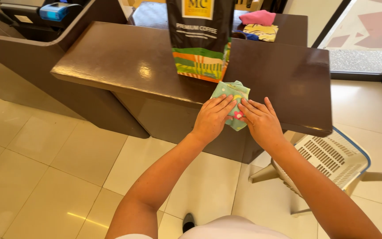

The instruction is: Folding small cleaning cloths and wiping down a counter in a shop setting.

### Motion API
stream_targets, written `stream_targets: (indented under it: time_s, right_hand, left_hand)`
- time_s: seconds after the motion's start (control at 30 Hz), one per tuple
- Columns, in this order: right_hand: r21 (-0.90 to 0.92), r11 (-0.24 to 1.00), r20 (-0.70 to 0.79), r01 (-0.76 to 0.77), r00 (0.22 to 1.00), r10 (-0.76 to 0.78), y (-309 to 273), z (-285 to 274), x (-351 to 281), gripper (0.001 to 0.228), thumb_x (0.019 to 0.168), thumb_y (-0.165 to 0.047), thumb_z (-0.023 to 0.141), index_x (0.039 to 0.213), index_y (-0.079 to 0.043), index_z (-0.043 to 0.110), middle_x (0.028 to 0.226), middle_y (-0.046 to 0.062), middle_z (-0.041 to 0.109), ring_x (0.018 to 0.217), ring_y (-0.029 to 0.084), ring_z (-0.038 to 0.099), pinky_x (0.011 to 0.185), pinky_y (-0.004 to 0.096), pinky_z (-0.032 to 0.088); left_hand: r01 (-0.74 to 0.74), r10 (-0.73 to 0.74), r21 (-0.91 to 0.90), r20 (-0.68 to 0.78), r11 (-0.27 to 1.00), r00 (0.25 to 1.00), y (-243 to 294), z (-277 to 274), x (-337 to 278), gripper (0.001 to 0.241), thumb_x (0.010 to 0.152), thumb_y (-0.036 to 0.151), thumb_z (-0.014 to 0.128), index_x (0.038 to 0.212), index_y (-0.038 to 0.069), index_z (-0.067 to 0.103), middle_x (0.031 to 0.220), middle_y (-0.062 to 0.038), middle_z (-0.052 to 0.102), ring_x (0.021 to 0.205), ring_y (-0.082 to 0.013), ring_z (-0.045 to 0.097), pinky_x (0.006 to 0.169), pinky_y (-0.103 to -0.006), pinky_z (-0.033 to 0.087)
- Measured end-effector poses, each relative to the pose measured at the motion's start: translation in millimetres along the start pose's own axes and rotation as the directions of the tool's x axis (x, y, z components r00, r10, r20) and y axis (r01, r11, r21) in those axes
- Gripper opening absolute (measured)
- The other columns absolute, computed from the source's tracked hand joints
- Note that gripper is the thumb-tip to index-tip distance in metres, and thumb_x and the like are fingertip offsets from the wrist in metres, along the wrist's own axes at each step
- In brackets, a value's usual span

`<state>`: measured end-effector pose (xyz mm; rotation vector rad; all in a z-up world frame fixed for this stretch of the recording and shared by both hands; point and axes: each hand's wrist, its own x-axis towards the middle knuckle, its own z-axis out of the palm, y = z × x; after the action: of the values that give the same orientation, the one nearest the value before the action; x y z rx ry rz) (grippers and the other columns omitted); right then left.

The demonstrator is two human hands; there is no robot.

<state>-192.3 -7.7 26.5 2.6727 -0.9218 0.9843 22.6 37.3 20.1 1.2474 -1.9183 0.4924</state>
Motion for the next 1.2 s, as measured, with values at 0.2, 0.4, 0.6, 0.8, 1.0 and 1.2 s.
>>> stream_targets:
  time_s: [0.2, 0.4, 0.6, 0.8, 1.0, 1.2]
  right_hand:
    - [0.009, 1.0, 0.046, 0.006, 0.999, -0.007, 47, -38, -37, 0.049, 0.101, -0.038, 0.059, 0.147, -0.018, 0.06, 0.147, 0.004, 0.062, 0.135, 0.023, 0.055, 0.127, 0.053, 0.019]
    - [-0.017, 1.0, 0.055, 0.005, 0.999, -0.004, 89, -71, -77, 0.05, 0.103, -0.033, 0.059, 0.149, -0.014, 0.058, 0.149, 0.007, 0.06, 0.136, 0.028, 0.055, 0.126, 0.054, 0.019]
    - [0.059, 0.998, 0.046, -0.038, 0.998, 0.036, 125, -107, -113, 0.05, 0.1, -0.029, 0.064, 0.148, -0.015, 0.06, 0.149, 0.007, 0.061, 0.135, 0.03, 0.056, 0.126, 0.053, 0.019]
    - [0.12, 0.989, 0.034, -0.089, 0.996, 0.086, 134, -117, -123, 0.063, 0.089, -0.038, 0.074, 0.148, -0.017, 0.06, 0.151, 0.004, 0.059, 0.138, 0.027, 0.053, 0.129, 0.049, 0.013]
    - [0.062, 0.993, -0.013, -0.102, 0.995, 0.103, 111, -88, -102, 0.052, 0.094, -0.035, 0.072, 0.143, -0.017, 0.065, 0.145, 0.004, 0.064, 0.132, 0.028, 0.059, 0.129, 0.052, 0.015]
    - [0.064, 0.998, -0.016, -0.022, 1.0, 0.023, 80, -33, -49, 0.055, 0.09, -0.045, 0.073, 0.137, -0.018, 0.069, 0.138, 0.005, 0.069, 0.128, 0.026, 0.062, 0.127, 0.054, 0.014]
  left_hand:
    - [-0.002, 0.002, -0.001, 0.012, 1.0, 1.0, 58, 36, 17, 0.054, 0.094, 0.043, 0.066, 0.143, 0.022, 0.06, 0.144, 0.002, 0.062, 0.134, -0.0181, 0.056, 0.115, -0.0374, 0.04]
    - [-0.015, 0.015, 0.025, 0.017, 1.0, 1.0, 116, 74, 34, 0.058, 0.09, 0.041, 0.069, 0.143, 0.021, 0.059, 0.145, 0.0, 0.061, 0.136, -0.0196, 0.056, 0.115, -0.0387, 0.042]
    - [-0.027, 0.025, 0.037, 0.051, 0.999, 0.998, 165, 105, 50, 0.063, 0.084, 0.042, 0.074, 0.142, 0.022, 0.06, 0.143, -0.001, 0.063, 0.135, -0.0217, 0.058, 0.113, -0.0411, 0.044]
    - [0.007, -0.008, 0.017, 0.077, 1.0, 0.997, 182, 116, 52, 0.059, 0.088, 0.042, 0.07, 0.144, 0.025, 0.057, 0.146, 0.002, 0.061, 0.139, -0.0196, 0.055, 0.118, -0.04, 0.042]
    - [-0.047, 0.053, -0.055, 0.125, 0.997, 0.991, 142, 90, 52, 0.06, 0.087, 0.044, 0.071, 0.142, 0.023, 0.06, 0.142, -0.003, 0.065, 0.134, -0.024, 0.061, 0.111, -0.0424, 0.048]
    - [-0.02, 0.054, -0.171, 0.192, 0.985, 0.98, 60, 46, 40, 0.058, 0.089, 0.047, 0.07, 0.14, 0.02, 0.064, 0.139, -0.007, 0.067, 0.131, -0.0299, 0.062, 0.107, -0.0454, 0.049]
